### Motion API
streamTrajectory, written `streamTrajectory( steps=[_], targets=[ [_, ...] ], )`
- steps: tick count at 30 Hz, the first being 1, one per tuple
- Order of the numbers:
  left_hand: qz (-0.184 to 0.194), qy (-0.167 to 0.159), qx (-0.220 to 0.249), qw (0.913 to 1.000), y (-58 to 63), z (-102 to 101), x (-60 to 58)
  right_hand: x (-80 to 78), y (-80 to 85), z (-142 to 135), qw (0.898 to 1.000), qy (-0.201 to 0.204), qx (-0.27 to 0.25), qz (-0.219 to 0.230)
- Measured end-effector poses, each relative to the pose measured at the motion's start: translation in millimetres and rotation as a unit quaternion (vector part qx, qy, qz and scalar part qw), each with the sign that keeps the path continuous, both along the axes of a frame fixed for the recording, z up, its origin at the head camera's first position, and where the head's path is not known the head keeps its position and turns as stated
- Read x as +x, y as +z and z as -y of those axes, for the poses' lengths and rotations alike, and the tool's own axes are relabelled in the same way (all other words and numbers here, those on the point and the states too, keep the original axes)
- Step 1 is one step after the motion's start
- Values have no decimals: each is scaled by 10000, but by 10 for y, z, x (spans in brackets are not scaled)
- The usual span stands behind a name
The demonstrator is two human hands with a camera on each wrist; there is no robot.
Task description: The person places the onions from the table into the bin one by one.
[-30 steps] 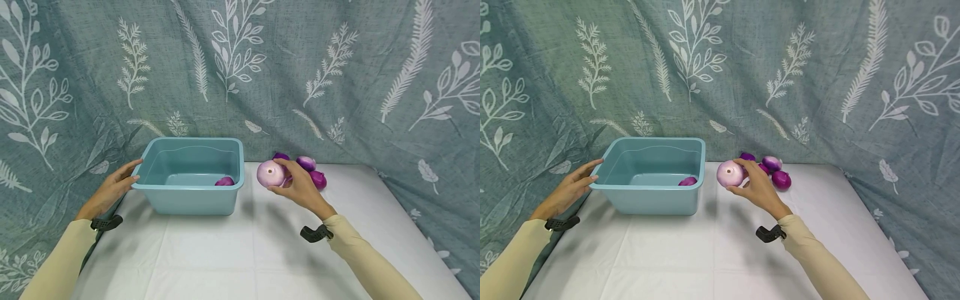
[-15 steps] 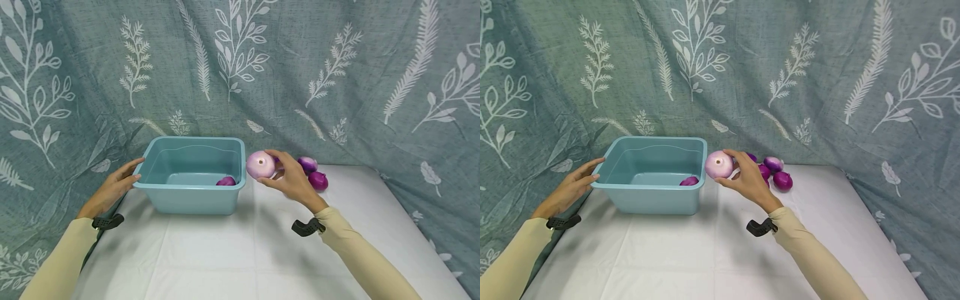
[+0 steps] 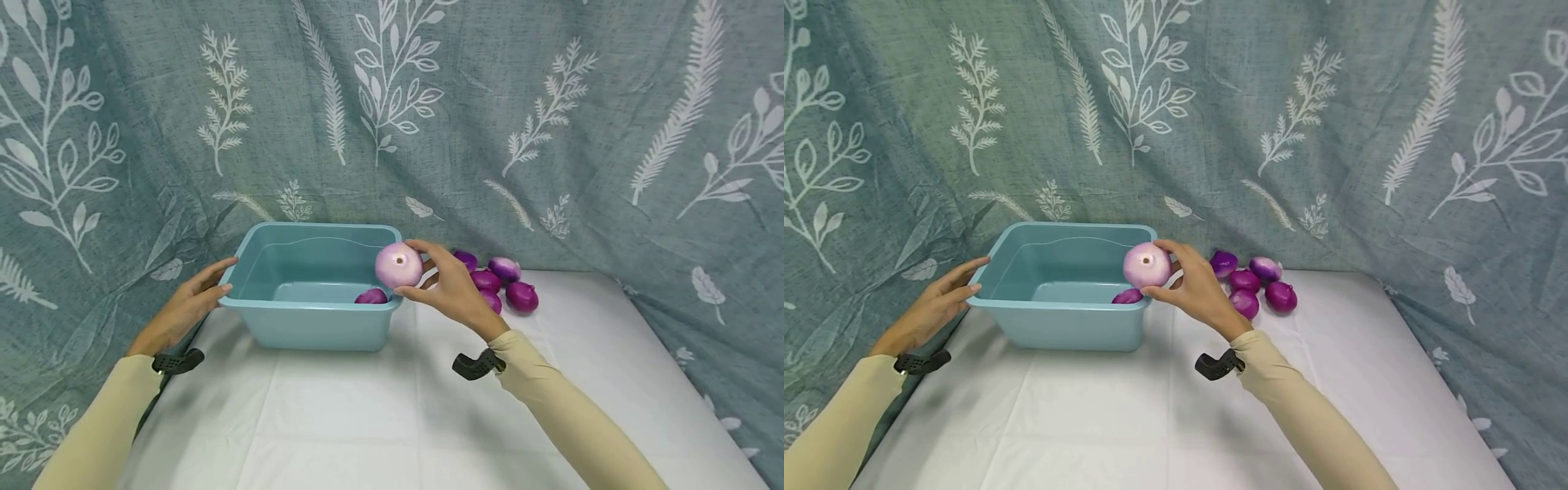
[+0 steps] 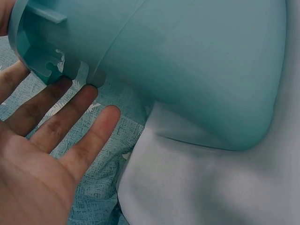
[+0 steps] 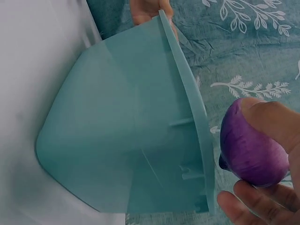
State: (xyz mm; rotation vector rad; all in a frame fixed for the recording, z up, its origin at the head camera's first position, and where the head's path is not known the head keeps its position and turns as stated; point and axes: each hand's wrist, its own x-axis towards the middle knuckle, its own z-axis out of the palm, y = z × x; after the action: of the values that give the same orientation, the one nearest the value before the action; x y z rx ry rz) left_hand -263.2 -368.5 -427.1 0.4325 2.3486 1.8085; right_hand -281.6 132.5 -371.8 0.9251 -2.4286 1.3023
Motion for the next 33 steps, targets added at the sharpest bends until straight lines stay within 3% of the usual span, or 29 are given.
streamTrajectory(
  steps=[22, 33],
  targets=[
    [10, -13, 45, 10000, -6, -20, -6, -22, -135, 105, 9995, -59, 198, 224],
    [9, 20, 95, 10000, 4, -24, 6, 5, -311, -271, 9975, -485, 484, 190]
  ],
)
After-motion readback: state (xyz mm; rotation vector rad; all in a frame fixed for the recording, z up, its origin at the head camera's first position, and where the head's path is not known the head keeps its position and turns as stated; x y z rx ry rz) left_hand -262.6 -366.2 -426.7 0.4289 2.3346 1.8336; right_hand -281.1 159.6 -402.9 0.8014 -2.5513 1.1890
